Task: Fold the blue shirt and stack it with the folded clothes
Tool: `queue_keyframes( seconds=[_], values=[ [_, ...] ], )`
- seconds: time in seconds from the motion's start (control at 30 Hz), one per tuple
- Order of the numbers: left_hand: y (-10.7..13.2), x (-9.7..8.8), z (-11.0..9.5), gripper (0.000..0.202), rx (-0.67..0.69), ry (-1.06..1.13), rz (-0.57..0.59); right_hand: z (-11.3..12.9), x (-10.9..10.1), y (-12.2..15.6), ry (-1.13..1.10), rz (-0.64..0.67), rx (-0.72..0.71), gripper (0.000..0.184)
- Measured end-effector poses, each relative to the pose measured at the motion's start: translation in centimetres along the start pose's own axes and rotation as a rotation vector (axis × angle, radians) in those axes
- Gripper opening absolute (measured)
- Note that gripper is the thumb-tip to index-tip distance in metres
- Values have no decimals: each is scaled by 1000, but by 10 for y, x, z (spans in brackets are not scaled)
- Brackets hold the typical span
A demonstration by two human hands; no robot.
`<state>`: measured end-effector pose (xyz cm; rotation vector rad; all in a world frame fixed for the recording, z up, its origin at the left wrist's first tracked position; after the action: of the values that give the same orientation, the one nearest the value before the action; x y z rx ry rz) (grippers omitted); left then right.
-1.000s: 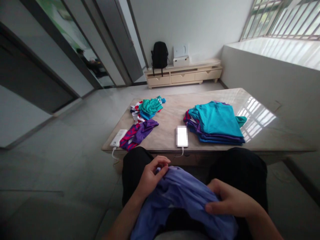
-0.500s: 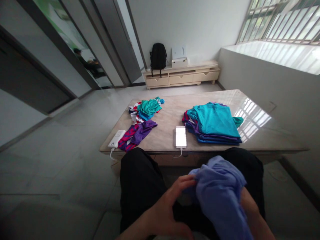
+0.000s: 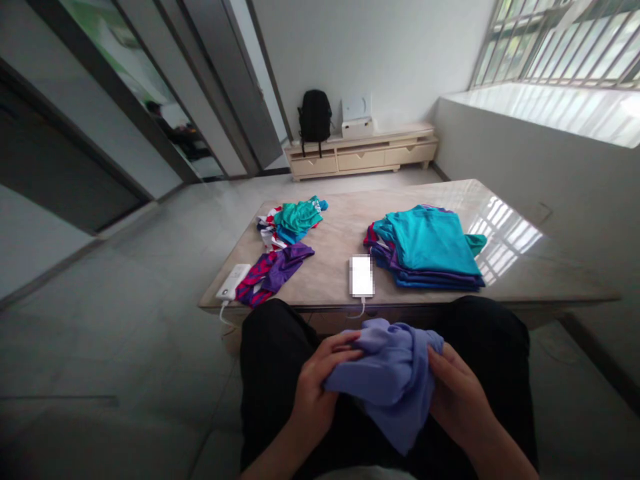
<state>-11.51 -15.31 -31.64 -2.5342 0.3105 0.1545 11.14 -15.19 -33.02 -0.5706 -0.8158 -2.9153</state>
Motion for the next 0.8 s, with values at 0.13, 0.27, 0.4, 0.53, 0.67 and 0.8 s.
queue_keyframes(
  seconds=[0.13,0.27,0.4,0.53,0.67,0.8],
  values=[
    [-4,-16,-1,20,-24,-45,-121,-3,-7,-7,-107,-106,90,40],
    [-3,-27,1,13,-148,-105,-229,2,-15,-17,-113,-241,123,37],
    [-6,-37,-1,18,-165,-173,-246,11,-20,-23,-62,-236,236,39],
    [-5,-44,-3,16,-170,-275,-215,17,-30,-28,-104,-226,217,42],
    [-2,-39,-6,12,-111,-272,-192,6,-36,-33,-157,-302,226,46],
    [-2,-35,-9,23,-15,-301,-156,0,-24,-32,75,-228,217,76]
  ],
)
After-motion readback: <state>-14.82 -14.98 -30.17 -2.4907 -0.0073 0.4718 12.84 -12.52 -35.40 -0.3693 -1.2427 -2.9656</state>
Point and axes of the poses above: each hand's wrist, its own y-axis away from the middle knuckle, its own x-axis out of the palm, z = x × y, the point moved 5 cm from there along -y, towards the middle knuckle, and after that the axes turned 14 degrees about x, right-handed, at the moved point
